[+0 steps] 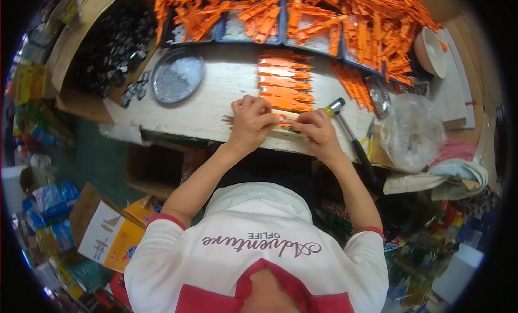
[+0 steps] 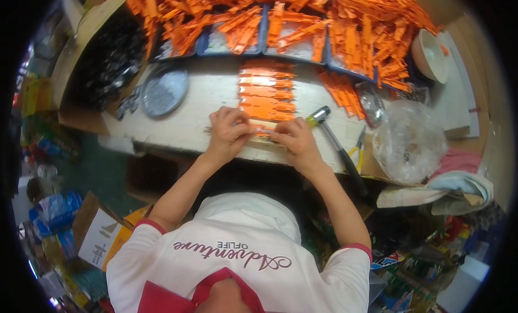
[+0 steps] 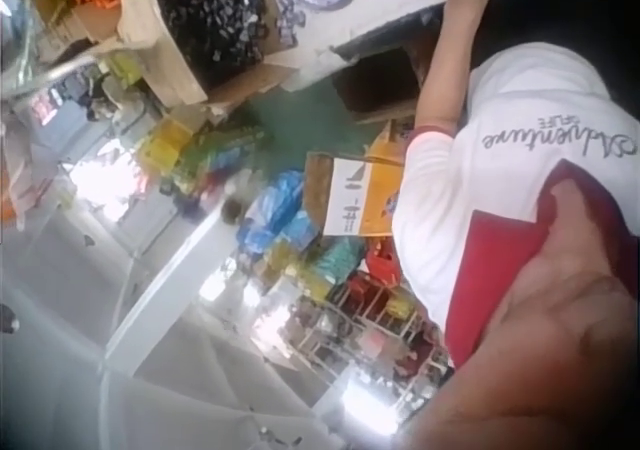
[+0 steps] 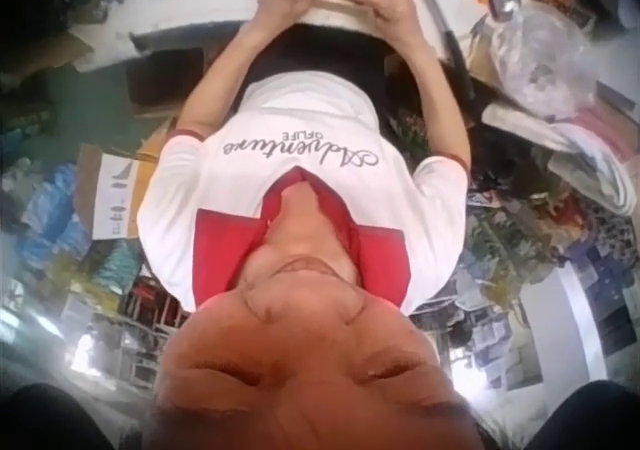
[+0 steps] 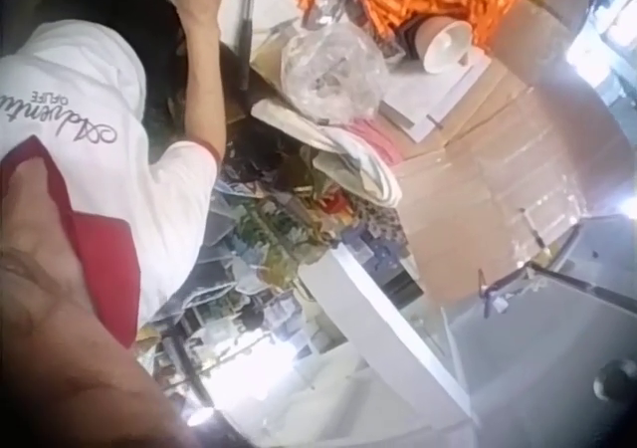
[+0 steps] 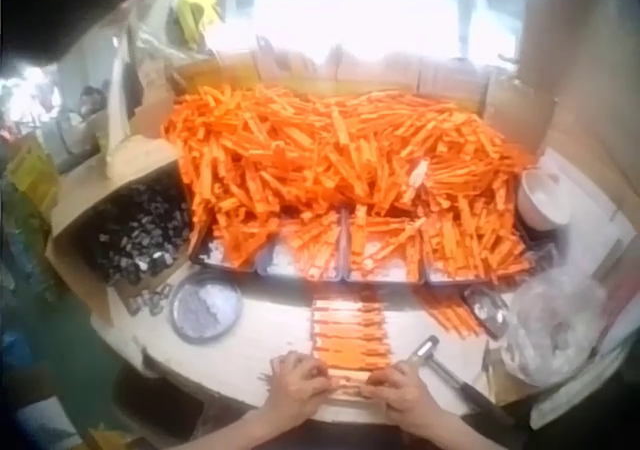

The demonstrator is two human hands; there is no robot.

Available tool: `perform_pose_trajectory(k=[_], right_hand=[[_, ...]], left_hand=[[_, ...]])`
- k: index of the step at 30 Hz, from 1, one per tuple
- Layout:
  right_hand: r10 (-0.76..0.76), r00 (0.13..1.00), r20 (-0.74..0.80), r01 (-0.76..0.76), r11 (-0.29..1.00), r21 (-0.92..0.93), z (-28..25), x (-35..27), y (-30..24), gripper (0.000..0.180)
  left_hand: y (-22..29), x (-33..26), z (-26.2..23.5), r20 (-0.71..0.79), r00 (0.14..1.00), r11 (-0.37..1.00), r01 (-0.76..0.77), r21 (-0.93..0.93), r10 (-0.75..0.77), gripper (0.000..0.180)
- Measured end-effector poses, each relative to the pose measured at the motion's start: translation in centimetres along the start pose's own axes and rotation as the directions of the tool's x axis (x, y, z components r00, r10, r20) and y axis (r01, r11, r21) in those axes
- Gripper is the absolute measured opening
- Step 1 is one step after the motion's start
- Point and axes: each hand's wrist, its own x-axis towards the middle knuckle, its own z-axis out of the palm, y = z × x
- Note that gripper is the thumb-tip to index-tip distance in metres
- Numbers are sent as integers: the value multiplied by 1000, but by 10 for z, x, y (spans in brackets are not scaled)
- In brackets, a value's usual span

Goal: Manually assembling small orange plastic toy components at a factory workbench.

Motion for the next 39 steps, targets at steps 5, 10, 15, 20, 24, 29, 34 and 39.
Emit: perform_pose_trajectory(k=[5,10,15,20,24,29,34,39], right_hand=[[68,988,-135,-74,997,-35,-18,9,13,25],[267,913,-310,-371,860,-351,-40,29,79,15],[374,909,-185,-397,635,-663,-34,42,111,16],[354,928,-118,-339,666,-664,-44,32,100,11],[202,960,-192,-273,823,-499,-54,22,80,9],[180,972,-148,-220,918,-330,-52,18,83,7],[471,855,-217,-427,877,222,-47,20,86,7],[819,572,-44,-533,412,739,-48,20,85,11]], left_hand=[[-2,-4,-3,-4,1000,1000,17,-14,-17,12],[3,-2,-5,8,1000,999,30,-26,-30,11],[3,-3,-3,16,1000,1000,13,-1,-13,10],[1,-2,-2,-3,998,998,59,-29,-60,9],[1,-3,-6,6,991,988,132,-86,-132,10],[-2,-4,-14,-41,985,977,161,-141,-168,12],[-8,-1,-25,-86,975,971,193,-140,-206,13],[-11,-2,-32,-105,963,962,231,-145,-247,12]])
